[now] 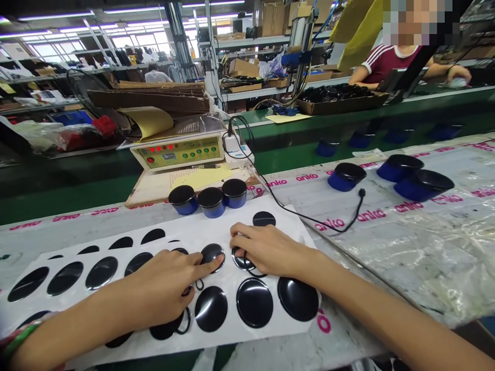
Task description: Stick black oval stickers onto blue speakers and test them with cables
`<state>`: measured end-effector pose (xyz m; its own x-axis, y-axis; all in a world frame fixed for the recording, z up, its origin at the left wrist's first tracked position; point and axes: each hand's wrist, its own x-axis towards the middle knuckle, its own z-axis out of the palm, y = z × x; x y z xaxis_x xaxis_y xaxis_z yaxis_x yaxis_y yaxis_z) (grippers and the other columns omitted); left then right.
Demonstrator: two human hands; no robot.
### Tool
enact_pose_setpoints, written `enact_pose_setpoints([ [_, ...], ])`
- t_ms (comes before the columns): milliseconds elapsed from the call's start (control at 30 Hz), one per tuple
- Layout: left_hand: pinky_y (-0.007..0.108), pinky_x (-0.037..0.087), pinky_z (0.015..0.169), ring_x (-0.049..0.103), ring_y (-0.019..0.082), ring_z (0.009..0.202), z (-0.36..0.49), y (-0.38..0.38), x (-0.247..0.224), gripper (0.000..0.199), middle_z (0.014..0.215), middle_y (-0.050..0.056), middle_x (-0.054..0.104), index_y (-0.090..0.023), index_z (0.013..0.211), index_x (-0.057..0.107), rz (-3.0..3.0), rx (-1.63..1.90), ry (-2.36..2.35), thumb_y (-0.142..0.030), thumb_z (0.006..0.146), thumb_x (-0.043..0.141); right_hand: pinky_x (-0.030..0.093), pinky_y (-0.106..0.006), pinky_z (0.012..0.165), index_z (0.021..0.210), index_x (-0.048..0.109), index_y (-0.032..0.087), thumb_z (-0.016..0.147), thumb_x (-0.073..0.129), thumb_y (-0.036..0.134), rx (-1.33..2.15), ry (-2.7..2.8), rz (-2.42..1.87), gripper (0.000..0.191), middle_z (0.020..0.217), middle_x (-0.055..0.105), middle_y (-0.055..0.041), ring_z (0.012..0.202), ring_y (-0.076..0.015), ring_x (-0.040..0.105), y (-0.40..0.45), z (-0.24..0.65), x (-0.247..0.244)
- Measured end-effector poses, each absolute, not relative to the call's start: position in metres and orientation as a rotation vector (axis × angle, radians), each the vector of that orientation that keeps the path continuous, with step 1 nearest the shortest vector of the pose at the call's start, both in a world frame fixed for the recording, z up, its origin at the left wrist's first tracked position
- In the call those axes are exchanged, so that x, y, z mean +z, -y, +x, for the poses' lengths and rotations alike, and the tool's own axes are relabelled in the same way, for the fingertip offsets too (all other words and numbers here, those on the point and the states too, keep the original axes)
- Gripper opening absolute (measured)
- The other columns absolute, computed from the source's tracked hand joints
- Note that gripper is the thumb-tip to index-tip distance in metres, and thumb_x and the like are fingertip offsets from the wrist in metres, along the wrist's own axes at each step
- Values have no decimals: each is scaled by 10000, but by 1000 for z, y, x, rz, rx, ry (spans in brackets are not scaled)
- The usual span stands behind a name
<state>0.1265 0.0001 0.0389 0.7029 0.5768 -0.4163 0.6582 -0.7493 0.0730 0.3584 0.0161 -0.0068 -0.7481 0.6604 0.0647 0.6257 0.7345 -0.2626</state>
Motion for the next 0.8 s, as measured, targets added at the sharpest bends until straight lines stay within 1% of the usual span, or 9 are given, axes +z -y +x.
enact_pose_setpoints([
  [67,439,538,602,683,321,747,127,0,39,686,990,117,690,-194,1422,396,2692,-555,-999,-123,743,468,450,-273,677,968,585,181,853,422,25,368,2771,-1033,254,1085,586,-51,808,-157,595,-17,358,-5],
  [100,442,539,606,683,323,753,127,0,39,688,995,117,690,-194,1420,400,2689,-558,-1002,-120,740,469,452,-273,696,976,581,179,854,419,24,380,2762,-1031,255,1083,585,-52,825,-157,595,-18,358,-5],
  [200,460,545,616,684,333,769,128,2,39,693,1012,116,688,-193,1419,401,2698,-557,-1008,-117,734,470,449,-285,725,1127,539,188,878,426,55,403,2754,-1010,303,1142,573,-60,897,-176,594,-20,357,-5],
  [267,465,547,610,685,331,755,128,3,39,691,1019,115,687,-192,1420,400,2707,-554,-1018,-122,735,467,441,-282,696,1149,528,201,872,442,62,423,2766,-987,322,1134,581,-52,868,-177,601,-23,355,-6],
  [367,455,548,596,686,315,722,125,6,39,680,990,100,692,-208,1413,411,2701,-553,-1043,-121,740,451,416,-261,613,1097,534,197,813,481,30,461,2780,-953,334,1070,599,-38,779,-160,605,-28,350,-7],
  [433,448,549,593,687,309,720,123,9,39,673,968,89,693,-226,1405,424,2694,-551,-1062,-121,741,445,415,-254,598,1092,530,191,792,498,20,480,2773,-933,347,1050,601,-37,775,-157,609,-30,348,-8],
  [633,421,545,590,683,295,729,120,11,38,681,975,86,688,-240,1416,405,2701,-548,-1084,-122,747,440,468,-259,679,990,552,180,860,401,1,499,2685,-933,267,990,583,-52,812,-150,597,-22,352,-16],
  [733,418,544,602,683,293,738,119,11,36,679,1005,89,686,-244,1425,388,2707,-556,-1087,-132,757,443,473,-281,674,959,551,175,883,429,50,483,2649,-919,190,1038,553,-78,803,-162,568,-19,354,-17],
  [800,412,541,602,683,291,741,118,11,34,676,1014,88,685,-247,1425,386,2714,-548,-1088,-141,760,448,472,-304,724,936,553,176,892,444,71,473,2640,-871,157,1043,557,-84,856,-179,551,-17,355,-17],
])
